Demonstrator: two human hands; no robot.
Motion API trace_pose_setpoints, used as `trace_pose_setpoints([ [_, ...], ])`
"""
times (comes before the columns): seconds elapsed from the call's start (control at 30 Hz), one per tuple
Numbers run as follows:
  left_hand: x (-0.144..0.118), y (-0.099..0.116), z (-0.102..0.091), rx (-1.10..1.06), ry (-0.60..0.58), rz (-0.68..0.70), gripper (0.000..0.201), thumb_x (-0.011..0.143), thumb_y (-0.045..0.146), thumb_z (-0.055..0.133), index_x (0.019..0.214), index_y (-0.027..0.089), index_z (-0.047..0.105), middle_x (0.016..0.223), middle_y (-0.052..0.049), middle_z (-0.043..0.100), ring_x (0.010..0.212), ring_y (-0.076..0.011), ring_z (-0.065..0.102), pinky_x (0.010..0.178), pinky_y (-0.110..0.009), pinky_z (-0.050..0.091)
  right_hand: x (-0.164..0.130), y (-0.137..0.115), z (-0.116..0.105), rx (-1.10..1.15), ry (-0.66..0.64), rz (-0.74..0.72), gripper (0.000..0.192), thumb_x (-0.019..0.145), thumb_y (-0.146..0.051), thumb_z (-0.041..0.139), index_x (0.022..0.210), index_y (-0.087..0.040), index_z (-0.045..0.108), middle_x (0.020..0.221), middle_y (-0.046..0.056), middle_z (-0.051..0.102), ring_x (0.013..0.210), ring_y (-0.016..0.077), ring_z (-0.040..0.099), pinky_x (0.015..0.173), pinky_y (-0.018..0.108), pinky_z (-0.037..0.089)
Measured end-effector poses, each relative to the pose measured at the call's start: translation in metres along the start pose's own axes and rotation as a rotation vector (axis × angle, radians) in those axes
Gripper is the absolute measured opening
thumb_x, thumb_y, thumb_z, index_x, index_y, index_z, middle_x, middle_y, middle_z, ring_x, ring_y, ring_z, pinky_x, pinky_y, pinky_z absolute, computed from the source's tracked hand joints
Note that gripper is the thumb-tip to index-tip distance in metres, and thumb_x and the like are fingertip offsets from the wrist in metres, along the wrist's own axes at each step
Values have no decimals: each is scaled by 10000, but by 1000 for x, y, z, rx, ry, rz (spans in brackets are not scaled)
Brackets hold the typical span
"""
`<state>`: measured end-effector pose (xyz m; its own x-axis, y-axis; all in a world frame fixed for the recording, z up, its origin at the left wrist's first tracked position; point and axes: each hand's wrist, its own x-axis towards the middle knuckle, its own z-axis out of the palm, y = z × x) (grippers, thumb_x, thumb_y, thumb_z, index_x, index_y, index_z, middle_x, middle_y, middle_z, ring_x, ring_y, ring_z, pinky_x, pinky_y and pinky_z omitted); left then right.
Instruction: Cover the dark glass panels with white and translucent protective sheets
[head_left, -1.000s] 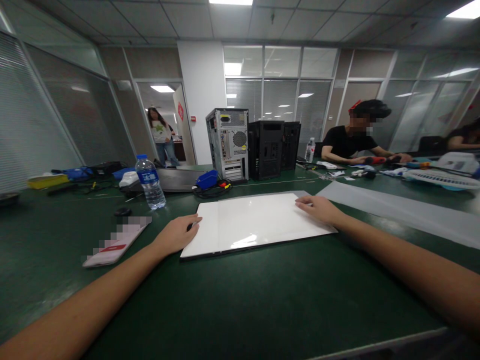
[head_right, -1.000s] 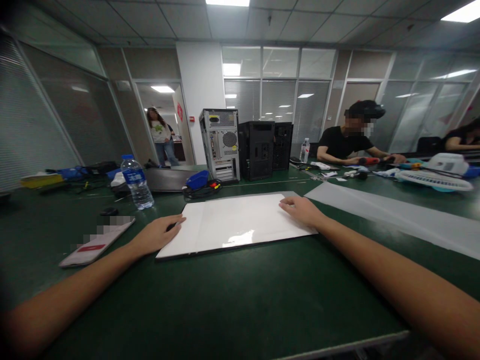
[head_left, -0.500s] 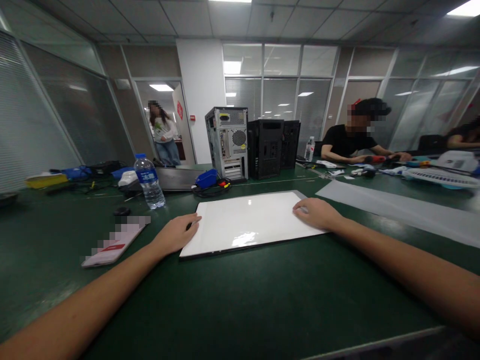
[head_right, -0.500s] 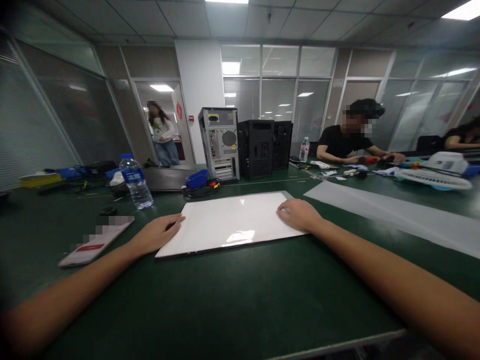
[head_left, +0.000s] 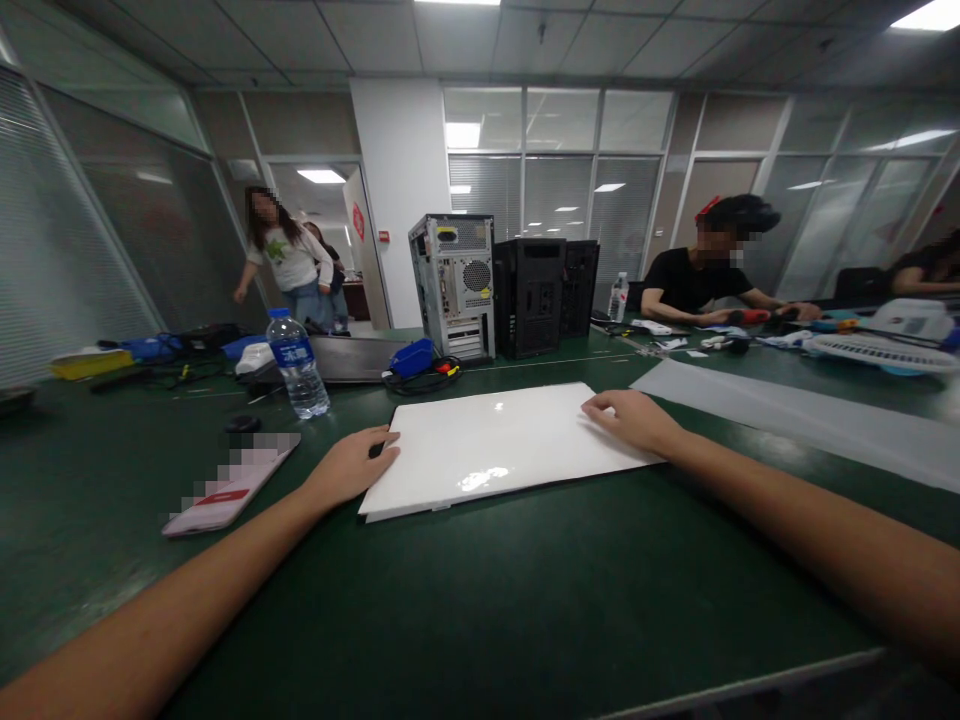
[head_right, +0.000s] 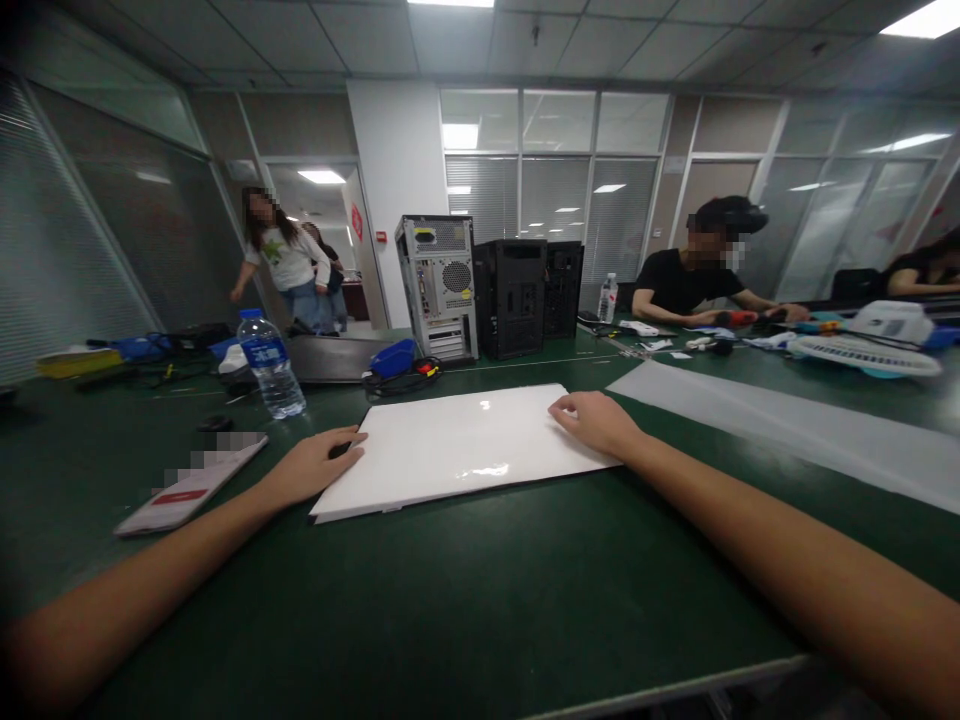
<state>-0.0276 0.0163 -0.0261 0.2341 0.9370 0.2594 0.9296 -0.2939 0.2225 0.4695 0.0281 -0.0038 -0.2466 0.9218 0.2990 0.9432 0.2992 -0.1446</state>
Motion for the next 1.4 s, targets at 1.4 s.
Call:
trace_pose_setpoints([
  [1.4,-1,4,-1,58,-40,0,684,921,563,415,1409,135,627,1522,-131,549,1380,-315,543,1166,-438,391,7,44,24,1,-137,80,725,969,-670,366,1523,-216,481,1597,110,415,1431,365,410,1140,599,327],
])
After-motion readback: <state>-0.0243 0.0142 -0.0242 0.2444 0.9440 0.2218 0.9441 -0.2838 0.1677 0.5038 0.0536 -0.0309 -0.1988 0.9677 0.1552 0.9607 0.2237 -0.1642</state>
